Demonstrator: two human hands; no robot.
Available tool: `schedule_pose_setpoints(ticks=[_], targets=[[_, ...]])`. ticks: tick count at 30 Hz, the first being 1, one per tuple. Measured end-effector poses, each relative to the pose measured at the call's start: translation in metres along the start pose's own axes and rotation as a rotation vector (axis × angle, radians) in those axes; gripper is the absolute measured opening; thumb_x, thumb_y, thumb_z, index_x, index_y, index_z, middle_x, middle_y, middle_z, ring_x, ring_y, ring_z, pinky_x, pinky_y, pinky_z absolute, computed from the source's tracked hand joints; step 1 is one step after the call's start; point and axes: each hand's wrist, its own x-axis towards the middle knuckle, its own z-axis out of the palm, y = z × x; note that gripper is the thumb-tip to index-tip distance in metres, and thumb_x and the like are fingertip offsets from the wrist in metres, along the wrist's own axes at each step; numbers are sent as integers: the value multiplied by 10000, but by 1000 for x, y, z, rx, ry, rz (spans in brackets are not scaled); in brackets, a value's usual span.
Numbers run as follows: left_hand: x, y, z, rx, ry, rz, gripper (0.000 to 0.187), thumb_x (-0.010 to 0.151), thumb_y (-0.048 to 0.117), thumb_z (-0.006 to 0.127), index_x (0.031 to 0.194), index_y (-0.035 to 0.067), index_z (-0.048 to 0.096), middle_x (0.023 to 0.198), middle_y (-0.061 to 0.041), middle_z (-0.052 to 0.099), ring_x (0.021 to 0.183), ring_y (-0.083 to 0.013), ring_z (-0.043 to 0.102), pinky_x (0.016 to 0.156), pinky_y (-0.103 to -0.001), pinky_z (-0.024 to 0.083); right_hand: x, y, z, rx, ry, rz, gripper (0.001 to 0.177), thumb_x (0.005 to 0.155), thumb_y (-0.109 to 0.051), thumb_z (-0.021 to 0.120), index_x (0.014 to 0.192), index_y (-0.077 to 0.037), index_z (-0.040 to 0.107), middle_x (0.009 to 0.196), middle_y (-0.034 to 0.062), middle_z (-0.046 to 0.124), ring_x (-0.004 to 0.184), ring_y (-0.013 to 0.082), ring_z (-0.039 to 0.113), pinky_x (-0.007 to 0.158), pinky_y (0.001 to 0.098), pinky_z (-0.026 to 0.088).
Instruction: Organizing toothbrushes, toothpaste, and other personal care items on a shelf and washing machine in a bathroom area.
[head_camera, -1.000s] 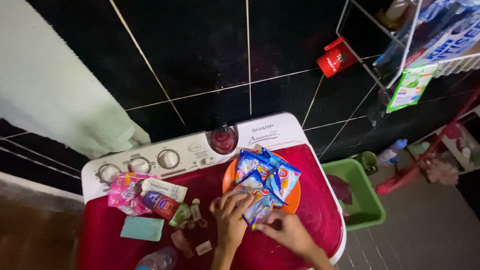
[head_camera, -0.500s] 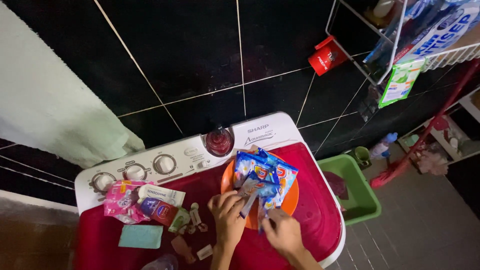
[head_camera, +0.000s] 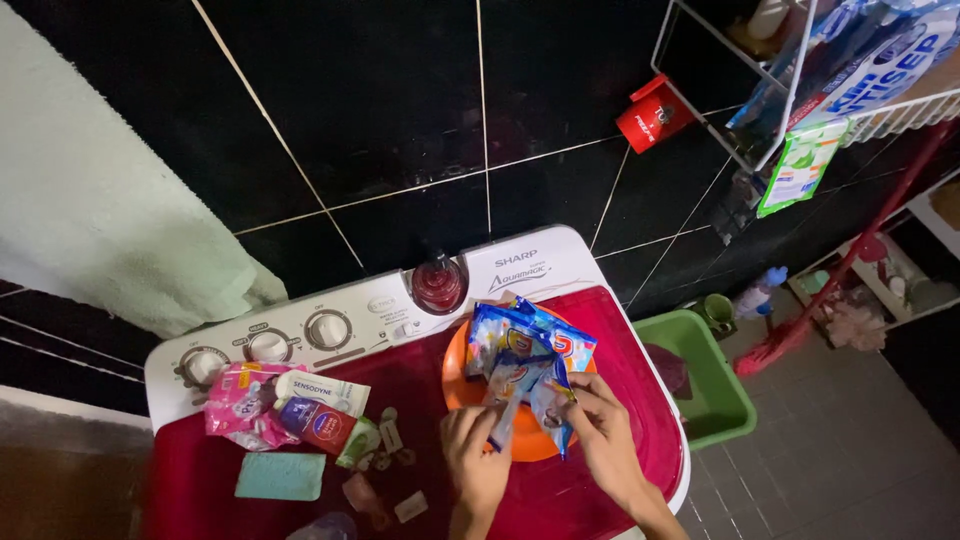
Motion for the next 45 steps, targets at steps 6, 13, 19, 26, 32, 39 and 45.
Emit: schedule_pose_setpoints(ticks=[6, 13, 19, 26, 32, 39, 45], targets=[[-29, 11, 21, -161, -48, -177, 378, 782, -23, 759, 1155, 31, 734, 1077, -118, 680, 981, -293, 695, 820, -387, 578, 4, 6, 6, 64, -5, -12, 208, 940, -17, 584, 941, 110, 748, 1158, 98, 626, 971, 177, 626, 828, 296, 512], [-43, 7, 27, -263, -237, -77, 548, 752, -79, 695, 1296, -9, 695, 1300, -198, 604, 1189, -394, 631, 997, -445, 520, -4, 23, 7, 87, 61, 102, 162, 927, -69, 634, 983, 72, 687, 1066, 87, 652, 835, 171, 615, 694, 308, 511], [-46, 16, 19, -320, -375, 0, 492, 797, 70, 656, 1269, -68, 676, 1379, -251, 573, 1249, -413, 588, 1056, -454, 471, -9, 8, 12, 140, 93, 77, 176, 836, -21, 758, 967, -4, 643, 899, 46, 737, 832, 114, 694, 734, 283, 584], [40, 19, 3, -575, -360, -96, 520, 1017, 402, 517, 1282, -13, 683, 1423, -247, 557, 1347, -375, 523, 1146, -503, 368, -3, 24, 7, 174, 54, 119, 120, 895, -70, 734, 985, 0, 699, 889, 54, 749, 802, 106, 687, 720, 277, 571], [88, -3, 16, -589, -739, -245, 485, 967, 277, 675, 1384, 43, 597, 1291, -113, 657, 1257, -246, 593, 1093, -397, 427, 11, 38, -3, 196, 8, -17, 109, 895, -88, 747, 911, 10, 702, 861, 22, 741, 818, 61, 661, 733, 237, 538], [84, -24, 41, -723, -856, -357, 397, 853, 219, 817, 1191, 43, 707, 1049, -43, 638, 987, -145, 639, 874, -293, 546, 15, 61, -21, 227, 34, 49, 122, 911, -92, 757, 880, 16, 708, 761, -5, 673, 702, 50, 559, 626, 234, 446], [89, -21, 43, -645, -916, -232, 275, 884, 219, 828, 961, -16, 709, 915, -38, 618, 854, -157, 593, 745, -300, 499, 11, 40, -24, 244, 18, 119, 120, 902, -108, 734, 886, 2, 687, 735, 5, 699, 673, 69, 613, 617, 254, 510]])
